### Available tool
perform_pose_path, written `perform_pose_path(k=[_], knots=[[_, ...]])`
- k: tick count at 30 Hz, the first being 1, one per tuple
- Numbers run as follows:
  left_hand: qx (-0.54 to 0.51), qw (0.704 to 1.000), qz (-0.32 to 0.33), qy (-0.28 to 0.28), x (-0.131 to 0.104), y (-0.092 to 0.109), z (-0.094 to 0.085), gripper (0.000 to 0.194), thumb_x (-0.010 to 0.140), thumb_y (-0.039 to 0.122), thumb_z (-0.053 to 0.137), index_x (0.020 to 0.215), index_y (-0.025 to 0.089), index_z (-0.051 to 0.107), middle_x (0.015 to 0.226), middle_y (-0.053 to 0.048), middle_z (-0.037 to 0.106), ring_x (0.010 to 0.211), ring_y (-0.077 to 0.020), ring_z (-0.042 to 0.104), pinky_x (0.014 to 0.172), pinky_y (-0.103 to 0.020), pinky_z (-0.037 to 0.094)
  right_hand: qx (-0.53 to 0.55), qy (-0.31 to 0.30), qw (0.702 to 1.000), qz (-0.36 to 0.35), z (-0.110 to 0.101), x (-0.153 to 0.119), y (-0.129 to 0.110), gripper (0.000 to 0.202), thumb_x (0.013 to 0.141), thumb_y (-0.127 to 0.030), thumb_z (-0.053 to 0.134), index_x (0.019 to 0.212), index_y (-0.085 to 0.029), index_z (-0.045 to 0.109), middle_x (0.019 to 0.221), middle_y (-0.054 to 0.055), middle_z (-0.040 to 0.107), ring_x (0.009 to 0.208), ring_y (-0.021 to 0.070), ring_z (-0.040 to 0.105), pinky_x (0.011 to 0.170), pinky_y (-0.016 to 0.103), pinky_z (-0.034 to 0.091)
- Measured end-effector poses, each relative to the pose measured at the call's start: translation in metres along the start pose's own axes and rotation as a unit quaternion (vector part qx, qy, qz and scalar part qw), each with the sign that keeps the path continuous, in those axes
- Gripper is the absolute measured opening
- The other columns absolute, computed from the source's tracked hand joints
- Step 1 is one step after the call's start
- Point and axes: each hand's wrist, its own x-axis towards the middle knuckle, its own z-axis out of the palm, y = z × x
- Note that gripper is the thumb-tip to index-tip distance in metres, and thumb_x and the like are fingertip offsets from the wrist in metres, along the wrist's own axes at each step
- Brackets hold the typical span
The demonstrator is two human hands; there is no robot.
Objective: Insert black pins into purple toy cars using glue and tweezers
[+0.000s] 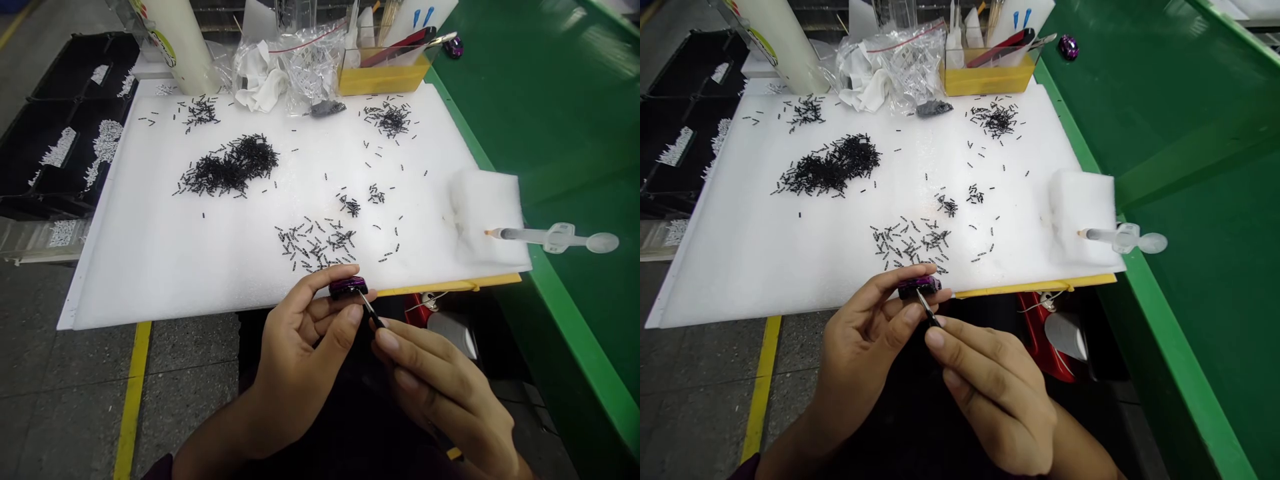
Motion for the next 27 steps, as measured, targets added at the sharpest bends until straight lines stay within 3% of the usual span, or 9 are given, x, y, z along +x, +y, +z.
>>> perform_pose_path(k=[6,18,23,27], knots=[[0.004,1.0,0.008,0.005,-0.001,-0.002,-0.001,0.025,0.102,0.022,0.08,0.125,0.03,0.08,0.133,-0.001,0.083,0.115,-0.0217,0.083,0.094,-0.021,0.069,-0.001,0.005,1.0,-0.009,0.002,-0.001,0.003,0.06,0.089,0.008,0.07,0.139,-0.025,0.072,0.126,0.008,0.083,0.113,0.0324,0.083,0.079,0.042,0.078],[0.022,0.999,0.036,0.024,0.002,-0.003,0.0,0.015,0.107,0.034,0.074,0.118,0.029,0.083,0.127,-0.001,0.085,0.107,-0.0192,0.085,0.09,-0.02,0.07,-0.024,0.029,0.999,-0.026,0.01,-0.012,0.007,0.045,0.088,0.009,0.07,0.12,-0.022,0.077,0.128,0.006,0.083,0.116,0.0298,0.083,0.077,0.039,0.078],[0.012,0.999,0.038,0.028,0.002,-0.005,0.001,0.014,0.107,0.034,0.073,0.117,0.029,0.083,0.126,0.0,0.085,0.106,-0.0178,0.085,0.089,-0.018,0.069,-0.001,0.046,0.998,-0.048,0.018,-0.017,0.014,0.057,0.086,0.01,0.074,0.136,-0.017,0.071,0.135,0.009,0.08,0.118,0.029,0.082,0.079,0.037,0.078],[0.014,0.999,0.042,0.028,0.003,-0.008,0.001,0.015,0.107,0.034,0.074,0.118,0.029,0.082,0.126,-0.001,0.085,0.104,-0.0174,0.085,0.088,-0.018,0.069,0.041,0.102,0.994,-0.011,0.031,-0.024,0.015,0.069,0.079,0.016,0.077,0.139,-0.019,0.07,0.138,0.007,0.079,0.116,0.0254,0.083,0.086,0.034,0.078]])
